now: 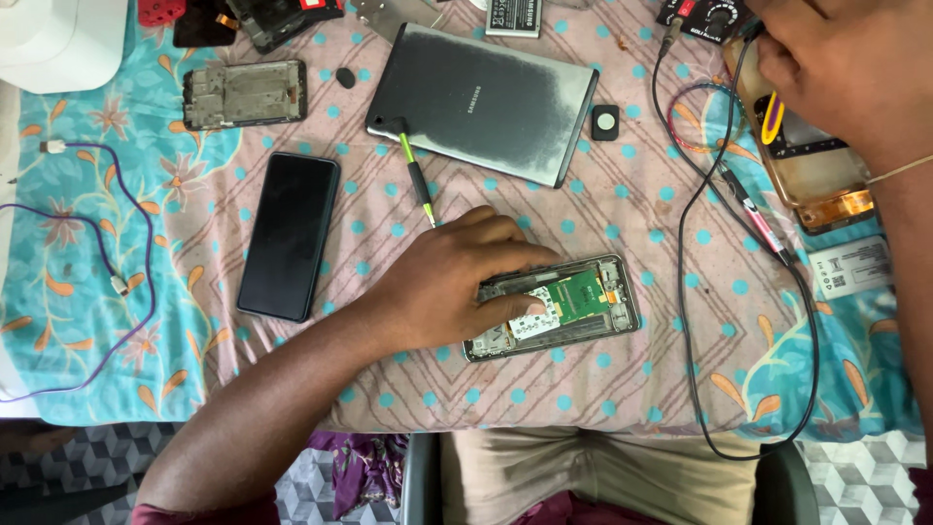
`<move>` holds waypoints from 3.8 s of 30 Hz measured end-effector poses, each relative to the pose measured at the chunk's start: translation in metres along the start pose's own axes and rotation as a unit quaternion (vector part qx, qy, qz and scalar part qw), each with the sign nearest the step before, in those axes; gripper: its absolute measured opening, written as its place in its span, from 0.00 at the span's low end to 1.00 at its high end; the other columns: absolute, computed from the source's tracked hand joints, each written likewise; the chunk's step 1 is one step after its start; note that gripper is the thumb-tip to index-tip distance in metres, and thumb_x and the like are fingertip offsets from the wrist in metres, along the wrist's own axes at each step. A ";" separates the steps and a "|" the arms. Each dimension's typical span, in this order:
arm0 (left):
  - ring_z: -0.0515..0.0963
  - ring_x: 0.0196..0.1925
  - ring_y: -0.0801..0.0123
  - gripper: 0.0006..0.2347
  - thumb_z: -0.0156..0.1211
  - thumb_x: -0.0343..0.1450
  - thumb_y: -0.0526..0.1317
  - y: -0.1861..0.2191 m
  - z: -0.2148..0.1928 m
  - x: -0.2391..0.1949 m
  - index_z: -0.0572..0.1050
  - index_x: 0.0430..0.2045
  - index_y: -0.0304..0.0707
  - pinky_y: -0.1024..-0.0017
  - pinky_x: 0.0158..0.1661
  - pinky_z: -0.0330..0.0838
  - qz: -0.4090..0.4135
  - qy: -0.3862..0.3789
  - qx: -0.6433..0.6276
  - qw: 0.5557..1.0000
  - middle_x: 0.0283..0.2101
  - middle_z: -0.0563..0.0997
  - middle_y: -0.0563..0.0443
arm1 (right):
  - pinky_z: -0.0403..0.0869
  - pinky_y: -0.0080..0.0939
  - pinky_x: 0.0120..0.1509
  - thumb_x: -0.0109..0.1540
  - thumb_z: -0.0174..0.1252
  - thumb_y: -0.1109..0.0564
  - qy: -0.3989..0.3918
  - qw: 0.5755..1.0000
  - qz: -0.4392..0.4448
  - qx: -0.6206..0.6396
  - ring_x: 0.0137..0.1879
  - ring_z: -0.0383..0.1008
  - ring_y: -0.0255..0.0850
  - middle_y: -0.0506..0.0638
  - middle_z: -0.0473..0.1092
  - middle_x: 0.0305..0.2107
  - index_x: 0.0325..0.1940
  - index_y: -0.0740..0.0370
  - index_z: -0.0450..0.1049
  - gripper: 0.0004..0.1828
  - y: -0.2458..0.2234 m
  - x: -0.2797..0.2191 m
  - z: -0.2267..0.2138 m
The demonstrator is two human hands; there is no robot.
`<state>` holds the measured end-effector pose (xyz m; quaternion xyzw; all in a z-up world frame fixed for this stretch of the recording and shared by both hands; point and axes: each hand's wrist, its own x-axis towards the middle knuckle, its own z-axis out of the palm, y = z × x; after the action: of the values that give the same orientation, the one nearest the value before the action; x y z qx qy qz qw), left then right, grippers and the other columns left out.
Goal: The person uses a soldering iron and a screwdriver to work on the internal components of a disassembled mobile phone. They remove a blue component, exchange it with another person for a green circuit board, and then install the new board into the phone chassis.
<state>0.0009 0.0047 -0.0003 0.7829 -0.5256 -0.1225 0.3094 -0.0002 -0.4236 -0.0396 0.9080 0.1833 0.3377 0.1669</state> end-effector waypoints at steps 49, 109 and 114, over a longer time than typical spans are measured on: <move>0.75 0.46 0.66 0.16 0.73 0.64 0.41 0.006 -0.003 0.000 0.82 0.46 0.51 0.68 0.42 0.77 0.036 0.004 0.012 0.999 0.39 0.74 0.55 | 0.82 0.31 0.50 0.67 0.55 0.67 -0.042 0.645 0.091 0.757 0.48 0.80 0.36 0.65 0.74 0.53 0.70 0.53 0.65 0.27 -0.149 -0.021 -0.099; 0.74 0.46 0.70 0.12 0.72 0.68 0.41 0.004 -0.001 0.000 0.84 0.45 0.50 0.72 0.44 0.77 0.020 0.002 -0.005 1.000 0.41 0.73 0.54 | 0.77 0.26 0.37 0.60 0.64 0.66 -0.212 0.625 0.211 0.721 0.40 0.85 0.34 0.56 0.77 0.36 0.68 0.64 0.41 0.43 -0.152 0.007 -0.093; 0.74 0.47 0.69 0.12 0.72 0.68 0.42 0.004 -0.002 0.001 0.84 0.45 0.50 0.72 0.44 0.77 0.023 0.002 -0.002 1.000 0.41 0.73 0.54 | 0.74 0.25 0.38 0.60 0.64 0.65 -0.210 0.638 0.201 0.713 0.39 0.84 0.32 0.56 0.77 0.38 0.68 0.64 0.41 0.43 -0.151 0.008 -0.093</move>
<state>-0.0013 0.0035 0.0037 0.7701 -0.5428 -0.1145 0.3148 -0.0905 -0.2707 -0.0329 0.8058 0.1402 -0.0726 -0.5708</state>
